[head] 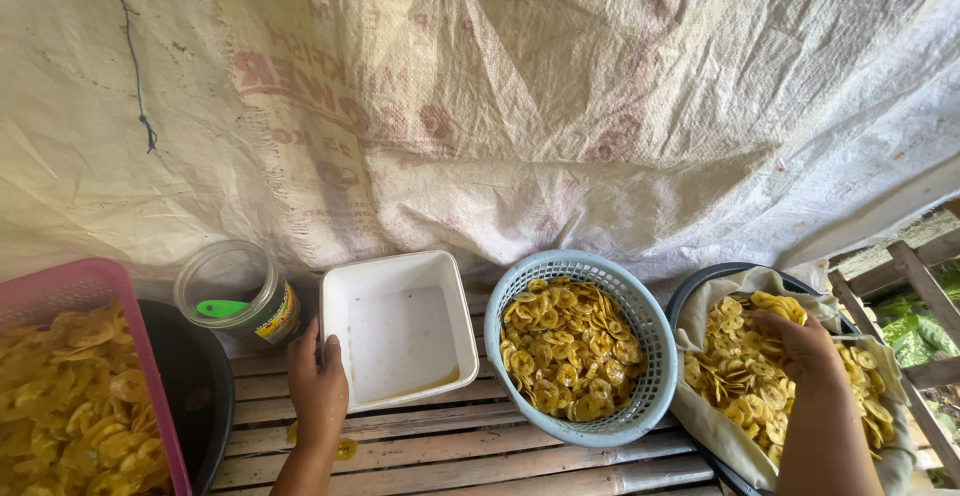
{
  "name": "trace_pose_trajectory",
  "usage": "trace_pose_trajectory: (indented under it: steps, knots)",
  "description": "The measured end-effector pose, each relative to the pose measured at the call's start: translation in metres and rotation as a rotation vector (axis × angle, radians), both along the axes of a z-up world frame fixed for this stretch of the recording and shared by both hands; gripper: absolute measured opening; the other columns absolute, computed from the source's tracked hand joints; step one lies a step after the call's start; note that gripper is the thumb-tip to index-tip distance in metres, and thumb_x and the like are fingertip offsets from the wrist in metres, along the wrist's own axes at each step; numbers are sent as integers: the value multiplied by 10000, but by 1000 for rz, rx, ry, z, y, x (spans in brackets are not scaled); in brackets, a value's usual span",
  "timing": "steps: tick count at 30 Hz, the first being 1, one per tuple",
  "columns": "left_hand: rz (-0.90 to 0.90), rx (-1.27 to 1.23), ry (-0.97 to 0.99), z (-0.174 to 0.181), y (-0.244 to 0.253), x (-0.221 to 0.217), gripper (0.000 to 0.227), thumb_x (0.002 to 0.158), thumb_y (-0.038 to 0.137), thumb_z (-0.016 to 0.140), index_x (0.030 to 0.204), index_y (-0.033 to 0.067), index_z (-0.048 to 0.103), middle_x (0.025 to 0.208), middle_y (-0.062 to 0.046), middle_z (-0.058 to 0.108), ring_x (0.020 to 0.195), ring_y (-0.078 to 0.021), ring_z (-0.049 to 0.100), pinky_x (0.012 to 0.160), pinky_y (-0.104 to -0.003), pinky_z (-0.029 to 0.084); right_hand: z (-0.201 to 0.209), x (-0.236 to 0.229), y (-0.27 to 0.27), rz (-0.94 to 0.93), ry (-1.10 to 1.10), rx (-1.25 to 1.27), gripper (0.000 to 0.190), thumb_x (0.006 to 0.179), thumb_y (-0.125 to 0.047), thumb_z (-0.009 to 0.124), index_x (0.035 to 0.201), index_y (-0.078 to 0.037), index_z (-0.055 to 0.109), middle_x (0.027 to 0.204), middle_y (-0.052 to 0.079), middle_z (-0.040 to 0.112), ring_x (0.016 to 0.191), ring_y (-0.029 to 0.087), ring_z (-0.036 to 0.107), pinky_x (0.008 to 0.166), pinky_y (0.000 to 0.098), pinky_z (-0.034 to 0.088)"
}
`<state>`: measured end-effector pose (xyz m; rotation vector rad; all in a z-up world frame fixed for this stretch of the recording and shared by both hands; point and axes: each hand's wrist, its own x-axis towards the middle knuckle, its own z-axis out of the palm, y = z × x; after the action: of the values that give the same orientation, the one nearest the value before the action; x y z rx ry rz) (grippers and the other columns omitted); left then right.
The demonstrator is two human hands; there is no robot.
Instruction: The person transfers banana chips into a basket and applies a substance from a jar into a container of chips using a scoop.
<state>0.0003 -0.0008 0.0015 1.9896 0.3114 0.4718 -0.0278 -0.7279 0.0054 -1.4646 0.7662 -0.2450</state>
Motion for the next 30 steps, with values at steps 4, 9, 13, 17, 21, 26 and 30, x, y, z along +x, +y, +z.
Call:
trace_pose_trajectory:
  steps: [4, 9, 13, 17, 21, 26, 30]
  knots:
    - [2, 44, -48, -5, 0, 1, 443, 1003, 177, 601, 1420, 28, 574, 1259, -179, 584, 1120, -302, 617, 953, -401, 484, 13, 6, 8, 6, 12, -20, 334, 904, -156, 792, 1189, -95, 627, 939, 94, 718, 766, 234, 705, 571, 368, 532]
    - [9, -32, -24, -7, -2, 2, 437, 1009, 193, 591, 1415, 32, 567, 1249, -181, 580, 1076, -307, 631, 934, -395, 495, 66, 52, 103, 128, -89, 151, 321, 853, -144, 779, 1142, -64, 663, 948, 115, 736, 804, 217, 728, 633, 337, 605]
    - [8, -7, -114, -8, -6, 4, 427, 1004, 184, 597, 1398, 21, 570, 1233, -184, 591, 1099, -320, 627, 951, -400, 489, 102, 95, 255, 347, -173, 260, 458, 813, -120, 798, 1212, -31, 591, 949, 117, 710, 798, 215, 708, 652, 363, 608]
    - [6, 17, -154, -4, -8, 2, 403, 1004, 160, 593, 1377, 8, 576, 1235, -190, 596, 1126, -347, 614, 964, -409, 481, 96, 114, 419, 664, -235, 240, 403, 788, -94, 773, 1147, -3, 613, 884, 147, 727, 699, 234, 730, 598, 369, 601]
    - [26, -3, -65, 4, -10, -1, 413, 999, 178, 592, 1385, 31, 578, 1231, -176, 598, 1101, -336, 624, 937, -392, 499, 59, 112, 524, 817, -190, -223, 712, 719, -228, 850, 1320, -8, 539, 1075, 158, 714, 889, 289, 716, 704, 410, 598]
    - [-9, -135, 17, 15, -11, -2, 422, 1007, 184, 551, 1404, 41, 551, 1272, -144, 579, 1076, -299, 643, 915, -379, 507, 50, 103, 541, 958, -191, -509, 802, 787, -346, 863, 1414, -3, 498, 1371, 193, 583, 1234, 323, 590, 1024, 427, 492]
    - [-15, -101, -63, 8, -8, -2, 419, 1006, 169, 569, 1395, 15, 553, 1278, -168, 565, 1117, -313, 616, 923, -384, 499, 89, 86, 507, 788, -13, -11, 539, 910, -312, 649, 1399, -90, 605, 1355, 136, 674, 1221, 286, 629, 1061, 414, 507]
